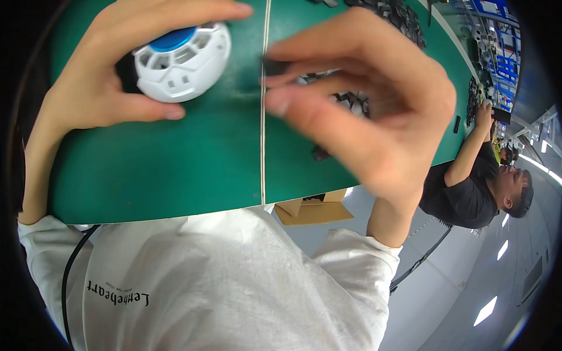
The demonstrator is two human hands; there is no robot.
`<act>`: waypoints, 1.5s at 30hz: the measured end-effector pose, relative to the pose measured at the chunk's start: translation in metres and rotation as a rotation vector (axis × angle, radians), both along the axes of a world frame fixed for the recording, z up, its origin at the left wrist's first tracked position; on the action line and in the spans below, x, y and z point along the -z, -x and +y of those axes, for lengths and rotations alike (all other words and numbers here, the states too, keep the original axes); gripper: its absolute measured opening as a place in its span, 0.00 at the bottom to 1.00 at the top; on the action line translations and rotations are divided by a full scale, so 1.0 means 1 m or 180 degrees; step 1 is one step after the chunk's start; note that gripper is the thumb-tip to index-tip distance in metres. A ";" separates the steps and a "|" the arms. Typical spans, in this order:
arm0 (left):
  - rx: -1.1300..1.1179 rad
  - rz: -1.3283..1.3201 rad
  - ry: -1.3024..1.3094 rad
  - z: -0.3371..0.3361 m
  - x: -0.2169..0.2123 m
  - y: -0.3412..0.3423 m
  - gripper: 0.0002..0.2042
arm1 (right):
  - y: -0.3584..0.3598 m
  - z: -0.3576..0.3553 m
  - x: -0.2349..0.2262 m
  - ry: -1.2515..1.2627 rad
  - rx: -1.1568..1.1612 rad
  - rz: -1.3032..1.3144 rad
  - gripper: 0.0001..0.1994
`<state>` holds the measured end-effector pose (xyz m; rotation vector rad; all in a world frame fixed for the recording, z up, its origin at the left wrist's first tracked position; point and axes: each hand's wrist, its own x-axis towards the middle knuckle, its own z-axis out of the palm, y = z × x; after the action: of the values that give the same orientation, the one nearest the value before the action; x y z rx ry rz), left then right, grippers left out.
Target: Assembling a spherical electronic device by attaching small black plastic panels to a frame.
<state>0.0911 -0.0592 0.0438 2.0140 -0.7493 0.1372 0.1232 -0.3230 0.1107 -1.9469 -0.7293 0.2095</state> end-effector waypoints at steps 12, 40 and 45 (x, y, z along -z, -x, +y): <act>0.0370 0.0410 0.0541 -0.013 0.001 -0.002 0.32 | 0.012 0.031 0.003 -0.0087 -0.0758 -0.0913 0.14; -0.0555 0.2018 -0.0462 -0.029 -0.066 0.023 0.32 | 0.003 0.043 0.015 -0.0156 -0.0869 0.0804 0.22; -0.0800 0.1284 -0.0225 -0.020 -0.070 0.034 0.33 | 0.006 0.060 -0.012 0.0465 -0.0927 0.0870 0.07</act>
<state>0.0568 -0.0792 0.1136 2.1063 -0.2489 -0.1500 0.1172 -0.2628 0.1227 -1.8913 -0.8295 0.7099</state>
